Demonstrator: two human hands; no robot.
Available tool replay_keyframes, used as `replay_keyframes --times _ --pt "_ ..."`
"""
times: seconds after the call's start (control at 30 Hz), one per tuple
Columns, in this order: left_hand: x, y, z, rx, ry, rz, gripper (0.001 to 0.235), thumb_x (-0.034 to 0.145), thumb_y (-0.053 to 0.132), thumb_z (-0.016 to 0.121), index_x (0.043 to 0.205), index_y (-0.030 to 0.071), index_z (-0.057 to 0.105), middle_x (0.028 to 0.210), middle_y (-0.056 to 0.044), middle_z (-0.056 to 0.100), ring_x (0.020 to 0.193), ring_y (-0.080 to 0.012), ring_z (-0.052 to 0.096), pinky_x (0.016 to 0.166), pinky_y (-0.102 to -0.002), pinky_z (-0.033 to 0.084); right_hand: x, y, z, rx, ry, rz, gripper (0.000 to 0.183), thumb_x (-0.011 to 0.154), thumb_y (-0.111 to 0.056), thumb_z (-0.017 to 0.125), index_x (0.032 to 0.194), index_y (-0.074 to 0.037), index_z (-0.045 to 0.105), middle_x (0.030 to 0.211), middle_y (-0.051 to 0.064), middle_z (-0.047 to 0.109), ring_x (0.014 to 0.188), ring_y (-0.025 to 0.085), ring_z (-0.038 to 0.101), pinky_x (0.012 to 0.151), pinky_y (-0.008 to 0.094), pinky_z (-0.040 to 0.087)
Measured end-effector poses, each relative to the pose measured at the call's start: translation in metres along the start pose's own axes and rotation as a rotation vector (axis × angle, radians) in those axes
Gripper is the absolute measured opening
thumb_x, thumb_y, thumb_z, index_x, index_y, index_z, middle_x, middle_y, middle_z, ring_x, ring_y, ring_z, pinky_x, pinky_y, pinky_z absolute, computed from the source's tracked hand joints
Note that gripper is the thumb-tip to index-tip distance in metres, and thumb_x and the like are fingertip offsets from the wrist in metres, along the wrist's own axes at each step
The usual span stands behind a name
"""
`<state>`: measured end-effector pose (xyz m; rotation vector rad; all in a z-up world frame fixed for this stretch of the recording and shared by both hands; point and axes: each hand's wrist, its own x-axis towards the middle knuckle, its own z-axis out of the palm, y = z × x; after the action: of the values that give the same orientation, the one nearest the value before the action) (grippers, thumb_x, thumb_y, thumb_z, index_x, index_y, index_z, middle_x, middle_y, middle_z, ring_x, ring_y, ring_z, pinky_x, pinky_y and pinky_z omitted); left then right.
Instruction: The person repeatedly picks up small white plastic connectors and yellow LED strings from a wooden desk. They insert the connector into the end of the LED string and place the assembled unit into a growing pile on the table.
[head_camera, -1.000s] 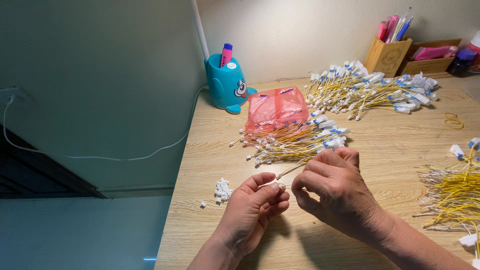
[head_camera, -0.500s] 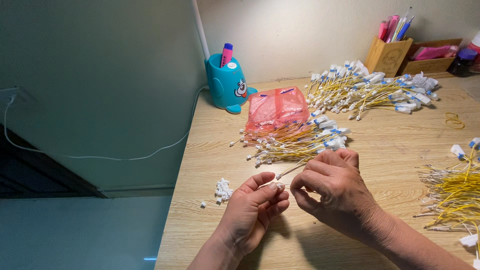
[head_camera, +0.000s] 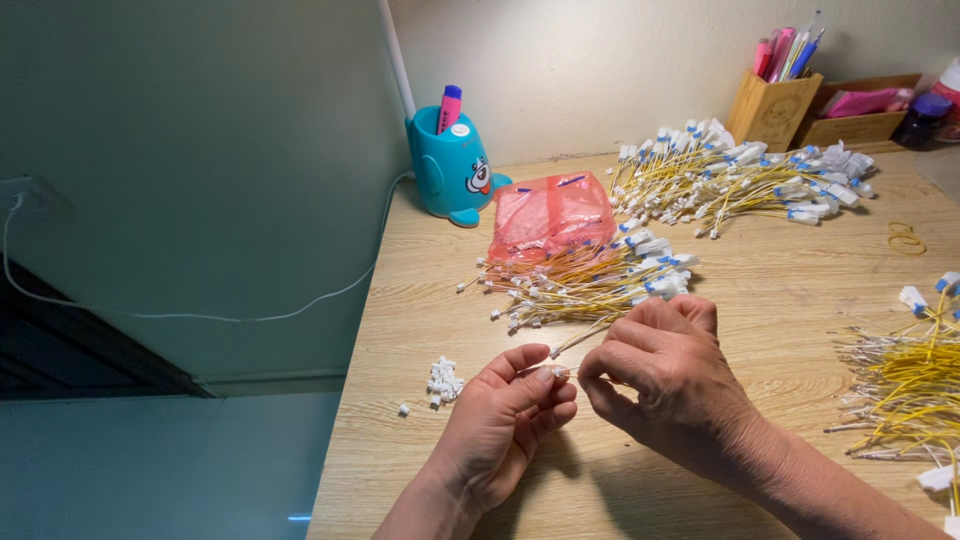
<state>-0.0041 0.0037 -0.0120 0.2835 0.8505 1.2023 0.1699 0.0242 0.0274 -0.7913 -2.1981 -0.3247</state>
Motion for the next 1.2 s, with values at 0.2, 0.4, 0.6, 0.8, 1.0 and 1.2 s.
replay_keyframes --times 0.2,0.4,0.6,0.8,1.0,1.2 --pt "-0.003 0.001 0.002 0.016 -0.007 0.006 0.031 0.082 -0.007 0.066 0.111 0.002 0.058 0.086 -0.019 0.066 0.071 -0.0247 0.064 0.066 -0.032 0.058 -0.001 0.001 0.0 -0.005 -0.008 0.01 0.016 0.078 -0.02 0.067 0.068 -0.027 0.057 0.062 -0.012 0.054 0.07 0.016 0.052 0.076 0.041 0.025" --pt "-0.007 0.004 0.006 0.072 -0.02 0.042 0.033 0.082 -0.008 0.067 0.112 0.0 0.057 0.084 -0.019 0.065 0.07 -0.0237 0.064 0.066 -0.031 0.058 0.0 0.0 -0.001 -0.012 -0.01 0.002 0.017 0.078 -0.019 0.066 0.067 -0.027 0.056 0.061 -0.011 0.054 0.071 0.017 0.053 0.076 0.042 0.025" --pt "-0.008 0.001 0.006 0.101 -0.035 0.095 0.032 0.082 -0.006 0.067 0.112 0.0 0.057 0.084 -0.018 0.066 0.07 -0.0235 0.064 0.067 -0.031 0.058 0.0 -0.002 -0.001 -0.016 -0.002 -0.01 0.018 0.08 -0.018 0.066 0.067 -0.026 0.055 0.061 -0.01 0.053 0.07 0.017 0.053 0.076 0.04 0.027" --pt "-0.007 -0.003 0.008 0.055 -0.034 0.108 0.026 0.084 -0.007 0.066 0.107 -0.001 0.057 0.082 -0.02 0.063 0.067 -0.0239 0.063 0.064 -0.031 0.058 -0.002 -0.001 0.002 -0.008 0.02 -0.005 0.018 0.077 -0.017 0.068 0.067 -0.026 0.056 0.062 -0.011 0.054 0.07 0.016 0.053 0.074 0.04 0.027" --pt "-0.01 0.0 0.01 0.021 -0.007 0.048 0.026 0.084 -0.005 0.066 0.108 0.001 0.058 0.078 -0.021 0.064 0.069 -0.0258 0.065 0.065 -0.033 0.059 -0.004 0.0 0.005 0.057 -0.004 0.05 0.013 0.077 -0.021 0.069 0.068 -0.026 0.06 0.063 -0.012 0.058 0.07 0.014 0.053 0.077 0.039 0.026" --pt "-0.006 -0.001 0.004 0.019 -0.053 0.074 0.028 0.085 -0.007 0.065 0.11 0.0 0.056 0.081 -0.021 0.063 0.071 -0.0275 0.067 0.065 -0.033 0.06 -0.005 0.003 0.006 0.057 -0.022 0.076 0.011 0.078 -0.027 0.071 0.07 -0.028 0.063 0.064 -0.014 0.059 0.07 0.013 0.054 0.077 0.039 0.025"
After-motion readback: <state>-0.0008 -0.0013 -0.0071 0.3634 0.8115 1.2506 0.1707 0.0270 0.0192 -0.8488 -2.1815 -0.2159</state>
